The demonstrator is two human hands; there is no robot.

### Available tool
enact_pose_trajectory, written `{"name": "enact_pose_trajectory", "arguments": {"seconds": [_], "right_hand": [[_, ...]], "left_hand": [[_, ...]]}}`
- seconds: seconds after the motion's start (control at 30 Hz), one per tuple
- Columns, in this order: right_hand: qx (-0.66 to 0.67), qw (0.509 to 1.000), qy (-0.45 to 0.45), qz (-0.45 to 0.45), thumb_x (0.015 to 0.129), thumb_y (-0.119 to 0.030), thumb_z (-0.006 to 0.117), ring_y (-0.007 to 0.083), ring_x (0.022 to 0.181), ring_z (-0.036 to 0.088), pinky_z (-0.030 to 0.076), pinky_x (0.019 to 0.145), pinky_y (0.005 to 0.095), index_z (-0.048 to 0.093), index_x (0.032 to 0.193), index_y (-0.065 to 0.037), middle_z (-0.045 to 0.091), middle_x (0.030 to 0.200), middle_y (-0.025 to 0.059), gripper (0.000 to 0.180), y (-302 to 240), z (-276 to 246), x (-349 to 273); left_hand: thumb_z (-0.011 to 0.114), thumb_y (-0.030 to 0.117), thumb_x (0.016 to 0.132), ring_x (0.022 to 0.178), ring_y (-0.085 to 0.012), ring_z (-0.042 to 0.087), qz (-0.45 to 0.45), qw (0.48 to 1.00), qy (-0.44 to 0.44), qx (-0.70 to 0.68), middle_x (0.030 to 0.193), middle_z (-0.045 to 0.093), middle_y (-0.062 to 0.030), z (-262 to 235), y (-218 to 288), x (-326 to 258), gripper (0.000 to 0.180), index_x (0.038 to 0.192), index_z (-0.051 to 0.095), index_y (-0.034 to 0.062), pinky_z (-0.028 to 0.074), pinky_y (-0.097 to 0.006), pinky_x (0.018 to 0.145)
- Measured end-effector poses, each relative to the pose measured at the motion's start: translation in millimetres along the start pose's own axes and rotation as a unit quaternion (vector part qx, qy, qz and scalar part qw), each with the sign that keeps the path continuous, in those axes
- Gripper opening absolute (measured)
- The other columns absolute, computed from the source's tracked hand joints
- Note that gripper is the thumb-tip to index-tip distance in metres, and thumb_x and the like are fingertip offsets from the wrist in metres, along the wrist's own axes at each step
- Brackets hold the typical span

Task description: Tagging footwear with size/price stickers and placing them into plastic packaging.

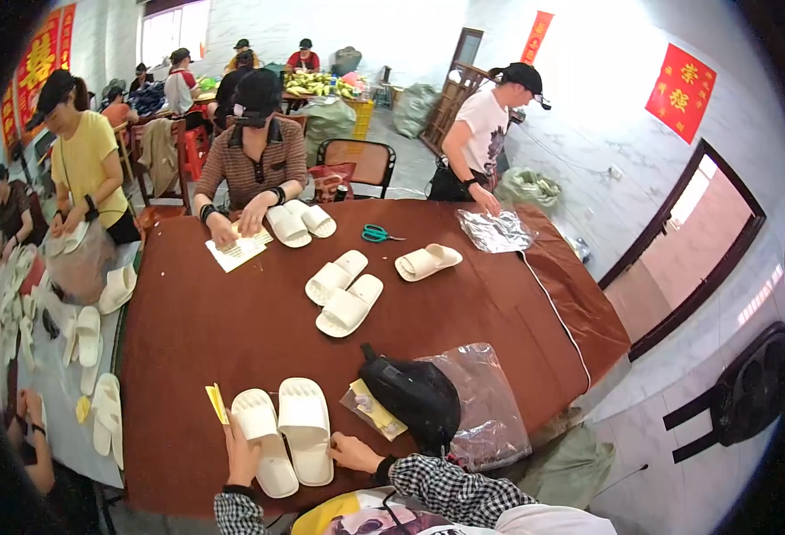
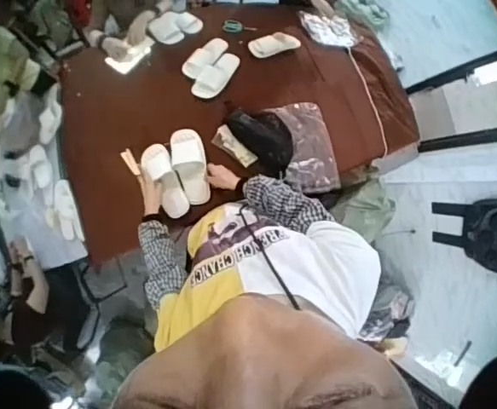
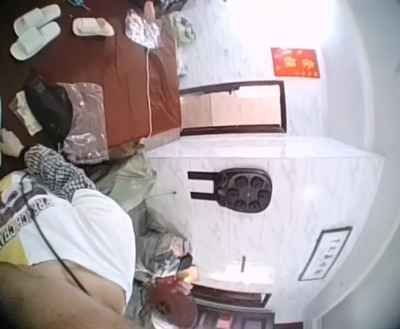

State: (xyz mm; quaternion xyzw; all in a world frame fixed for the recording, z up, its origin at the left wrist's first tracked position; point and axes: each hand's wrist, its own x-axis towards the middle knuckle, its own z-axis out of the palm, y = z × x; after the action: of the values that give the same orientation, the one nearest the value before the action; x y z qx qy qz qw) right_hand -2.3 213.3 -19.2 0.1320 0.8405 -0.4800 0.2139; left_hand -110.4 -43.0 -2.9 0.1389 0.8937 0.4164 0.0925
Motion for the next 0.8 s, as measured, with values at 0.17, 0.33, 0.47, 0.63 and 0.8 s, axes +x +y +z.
{"name": "enact_pose_trajectory", "arguments": {"seconds": [0.17,0.33,0.47,0.63,0.8], "right_hand": [[-0.017,0.982,0.173,-0.068,0.087,-0.026,0.066,0.0367,0.095,0.064,0.052,0.079,0.0453,0.034,0.14,-0.002,0.063,0.106,0.0212,0.066,-7.4,-3.9,-0.6],[-0.066,0.975,0.196,-0.08,0.086,-0.028,0.066,0.0484,0.098,0.059,0.051,0.081,0.053,0.023,0.148,-0.009,0.047,0.124,0.0244,0.078,-24.5,-4.4,23.6],[-0.046,0.979,0.183,-0.073,0.086,-0.021,0.061,0.0491,0.101,0.059,0.049,0.086,0.0541,0.029,0.143,-0.008,0.051,0.125,0.0267,0.067,-22.2,-2.5,33.0],[-0.056,0.979,0.178,-0.077,0.084,-0.012,0.055,0.0462,0.105,0.059,0.049,0.087,0.0532,0.032,0.14,-0.005,0.055,0.125,0.0277,0.06,-14.0,7.2,12.1],[-0.006,0.972,0.204,-0.116,0.083,-0.009,0.054,0.0449,0.106,0.058,0.048,0.088,0.0514,0.041,0.13,-0.004,0.058,0.117,0.0258,0.049,-2.5,14.0,3.5]], "left_hand": [[0.074,0.0,0.07,0.145,-0.0451,0.013,-0.039,0.997,0.043,-0.057,0.155,0.009,-0.0325,20.4,13.7,-42.7,0.115,0.154,-0.003,0.0017,0.016,-0.044,0.119],[0.082,-0.001,0.059,0.146,-0.0435,0.011,-0.072,0.994,0.058,-0.051,0.156,0.01,-0.0306,39.6,23.3,-67.6,0.128,0.154,-0.003,0.0027,0.017,-0.043,0.119],[0.082,0.0,0.059,0.146,-0.044,0.012,-0.075,0.995,0.041,-0.056,0.156,0.01,-0.0315,37.3,23.6,-68.4,0.128,0.154,-0.003,0.0024,0.017,-0.043,0.119],[0.082,0.001,0.059,0.14,-0.0463,0.024,-0.046,0.999,0.018,-0.009,0.152,0.019,-0.0317,33.9,32.9,-85.1,0.125,0.154,0.001,0.0012,0.023,-0.043,0.116],[0.081,0.001,0.06,0.135,-0.0469,0.03,-0.057,0.997,0.015,-0.058,0.149,0.025,-0.0321,40.1,19.7,-102.0,0.122,0.154,0.004,0.0002,0.024,-0.044,0.115]]}}
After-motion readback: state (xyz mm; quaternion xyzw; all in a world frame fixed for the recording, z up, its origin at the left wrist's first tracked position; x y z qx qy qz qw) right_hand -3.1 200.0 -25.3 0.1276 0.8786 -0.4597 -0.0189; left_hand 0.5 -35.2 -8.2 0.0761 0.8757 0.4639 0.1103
